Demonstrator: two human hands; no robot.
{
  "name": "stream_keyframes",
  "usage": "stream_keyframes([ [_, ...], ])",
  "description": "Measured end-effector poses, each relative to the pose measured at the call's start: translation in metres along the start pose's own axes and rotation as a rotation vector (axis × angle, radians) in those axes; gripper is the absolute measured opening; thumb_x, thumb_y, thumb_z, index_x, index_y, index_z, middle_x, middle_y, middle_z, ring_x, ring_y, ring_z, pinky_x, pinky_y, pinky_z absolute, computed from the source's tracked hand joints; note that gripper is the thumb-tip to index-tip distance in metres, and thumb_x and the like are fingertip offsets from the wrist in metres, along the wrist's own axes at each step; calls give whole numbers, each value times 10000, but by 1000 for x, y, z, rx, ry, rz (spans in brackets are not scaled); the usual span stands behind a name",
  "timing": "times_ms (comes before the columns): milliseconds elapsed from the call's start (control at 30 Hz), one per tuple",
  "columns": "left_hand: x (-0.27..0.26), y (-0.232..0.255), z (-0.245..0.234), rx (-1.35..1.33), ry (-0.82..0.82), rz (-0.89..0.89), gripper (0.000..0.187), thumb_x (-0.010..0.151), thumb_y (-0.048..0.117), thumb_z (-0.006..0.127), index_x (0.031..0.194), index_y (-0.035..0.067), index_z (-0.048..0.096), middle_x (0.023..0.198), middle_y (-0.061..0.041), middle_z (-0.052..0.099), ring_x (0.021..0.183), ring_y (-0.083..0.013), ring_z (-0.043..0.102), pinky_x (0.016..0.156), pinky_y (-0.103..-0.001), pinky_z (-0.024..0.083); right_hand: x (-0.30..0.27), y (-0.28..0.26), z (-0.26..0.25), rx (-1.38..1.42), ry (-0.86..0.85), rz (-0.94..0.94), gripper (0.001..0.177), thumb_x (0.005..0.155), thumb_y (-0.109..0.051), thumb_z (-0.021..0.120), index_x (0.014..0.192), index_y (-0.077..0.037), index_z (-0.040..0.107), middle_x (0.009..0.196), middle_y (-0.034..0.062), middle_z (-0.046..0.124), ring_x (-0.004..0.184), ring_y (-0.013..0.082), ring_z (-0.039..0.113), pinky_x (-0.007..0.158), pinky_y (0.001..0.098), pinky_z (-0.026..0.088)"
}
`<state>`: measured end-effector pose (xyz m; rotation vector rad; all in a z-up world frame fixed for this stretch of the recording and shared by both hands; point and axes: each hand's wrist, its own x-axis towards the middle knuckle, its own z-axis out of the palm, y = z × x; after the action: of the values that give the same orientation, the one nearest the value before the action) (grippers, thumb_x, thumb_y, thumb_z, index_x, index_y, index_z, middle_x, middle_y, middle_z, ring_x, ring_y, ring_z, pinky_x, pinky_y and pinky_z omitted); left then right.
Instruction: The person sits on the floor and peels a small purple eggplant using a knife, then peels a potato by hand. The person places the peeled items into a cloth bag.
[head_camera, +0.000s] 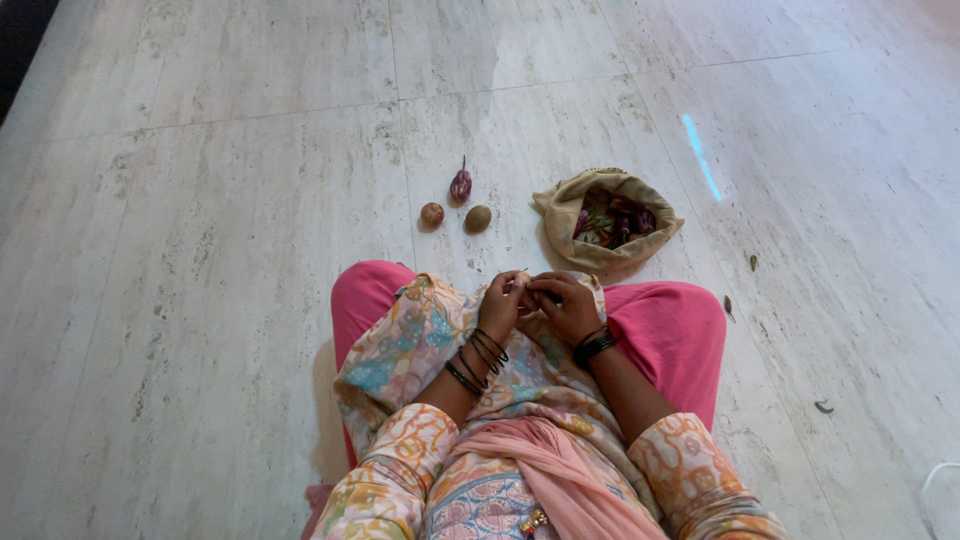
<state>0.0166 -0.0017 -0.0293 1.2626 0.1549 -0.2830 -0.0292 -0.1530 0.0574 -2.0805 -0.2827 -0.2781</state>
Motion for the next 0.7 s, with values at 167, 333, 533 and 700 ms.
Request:
stream_keyframes([
  [167,1,-12,0,67,-133,38,342,1028,267,617,1288,46,638,1071,-54,661,896,-136,661,720,-309,611,5,10,-1,124,77,108,200,897,-22,719,1089,-54,767,1107,86,737,1004,200,719,880,302,573],
  [333,0,-13,-1,18,-78,67,340,1006,264,624,1255,32,626,1065,-59,657,890,-144,680,711,-310,624,4,0,-5,131,-3,49,258,949,2,642,1185,-46,736,1201,100,730,1075,216,708,920,319,550],
  [533,2,-8,-2,-112,145,79,362,1024,265,599,1272,3,579,1025,-97,671,811,-172,687,708,-316,624,3,-15,-1,-79,-63,-175,296,911,26,631,1168,-65,744,1234,115,720,1094,295,708,927,360,568],
  [700,3,-9,-3,-168,96,13,357,1039,263,562,1297,17,562,1000,-93,688,820,-174,709,731,-315,638,-2,-19,-3,-202,-31,-230,303,904,29,620,1132,-108,766,1215,77,736,1059,277,735,902,354,595],
])
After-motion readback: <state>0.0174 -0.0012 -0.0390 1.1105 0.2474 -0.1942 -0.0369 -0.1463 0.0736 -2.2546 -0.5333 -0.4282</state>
